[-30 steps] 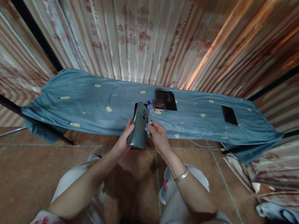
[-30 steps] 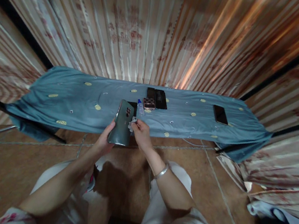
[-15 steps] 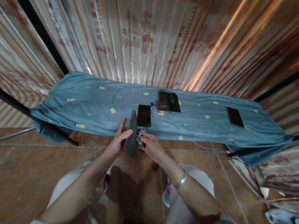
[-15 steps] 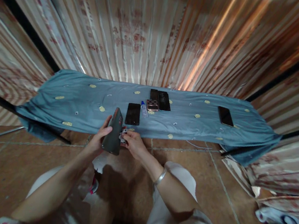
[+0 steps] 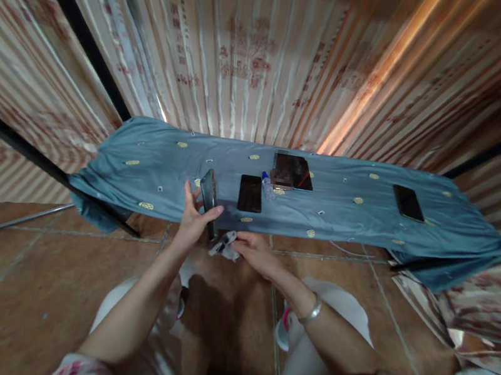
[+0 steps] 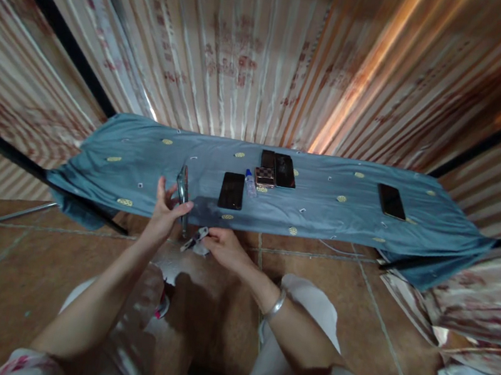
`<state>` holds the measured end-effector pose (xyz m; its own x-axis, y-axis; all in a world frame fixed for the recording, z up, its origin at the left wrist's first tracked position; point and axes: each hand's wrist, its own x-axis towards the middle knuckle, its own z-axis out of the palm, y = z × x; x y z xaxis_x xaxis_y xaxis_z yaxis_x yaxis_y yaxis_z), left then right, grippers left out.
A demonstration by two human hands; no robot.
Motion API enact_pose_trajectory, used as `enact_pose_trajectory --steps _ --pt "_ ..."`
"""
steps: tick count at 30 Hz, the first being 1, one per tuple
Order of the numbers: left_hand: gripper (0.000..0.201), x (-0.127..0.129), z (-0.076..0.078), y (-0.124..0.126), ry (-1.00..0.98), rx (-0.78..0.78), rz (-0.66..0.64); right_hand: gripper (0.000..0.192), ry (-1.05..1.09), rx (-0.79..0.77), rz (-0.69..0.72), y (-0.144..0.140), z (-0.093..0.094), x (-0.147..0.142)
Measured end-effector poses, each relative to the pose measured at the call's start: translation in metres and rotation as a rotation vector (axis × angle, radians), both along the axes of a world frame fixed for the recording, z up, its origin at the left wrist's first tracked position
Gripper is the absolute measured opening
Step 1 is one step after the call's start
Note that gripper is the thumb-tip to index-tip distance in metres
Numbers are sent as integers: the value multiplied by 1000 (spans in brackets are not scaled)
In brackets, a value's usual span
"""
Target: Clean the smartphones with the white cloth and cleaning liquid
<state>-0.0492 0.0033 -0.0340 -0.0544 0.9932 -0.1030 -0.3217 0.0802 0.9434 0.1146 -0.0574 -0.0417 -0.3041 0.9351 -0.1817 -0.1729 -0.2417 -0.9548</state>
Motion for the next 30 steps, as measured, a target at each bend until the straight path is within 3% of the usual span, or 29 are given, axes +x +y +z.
enact_pose_trajectory --steps 3,5,9,14,17,20,23,27,30 --pt "131 5 -1 -4 232 132 24 26 -23 92 -199 13 6 15" --pt "131 13 0 -10 302 235 -44 27 -10 121 -281 20 11 23" --pt "127 30 1 -21 462 389 -124 32 -9 133 -302 26 13 28" --pt "131 40 0 -27 507 389 -187 31 -73 150 -341 30 5 31" --pt "123 37 -4 -25 288 276 -188 31 -41 136 -343 33 6 39" --pt "90 32 -8 -18 -28 10 -117 32 29 91 -368 35 12 47" --pt "64 31 -8 -18 -258 -281 -297 34 106 63 -374 35 20 52" --pt "66 37 -1 -33 -493 -491 -600 38 157 62 -357 34 27 51" --pt "75 41 3 -42 -632 -525 -688 40 132 85 -371 35 25 48"
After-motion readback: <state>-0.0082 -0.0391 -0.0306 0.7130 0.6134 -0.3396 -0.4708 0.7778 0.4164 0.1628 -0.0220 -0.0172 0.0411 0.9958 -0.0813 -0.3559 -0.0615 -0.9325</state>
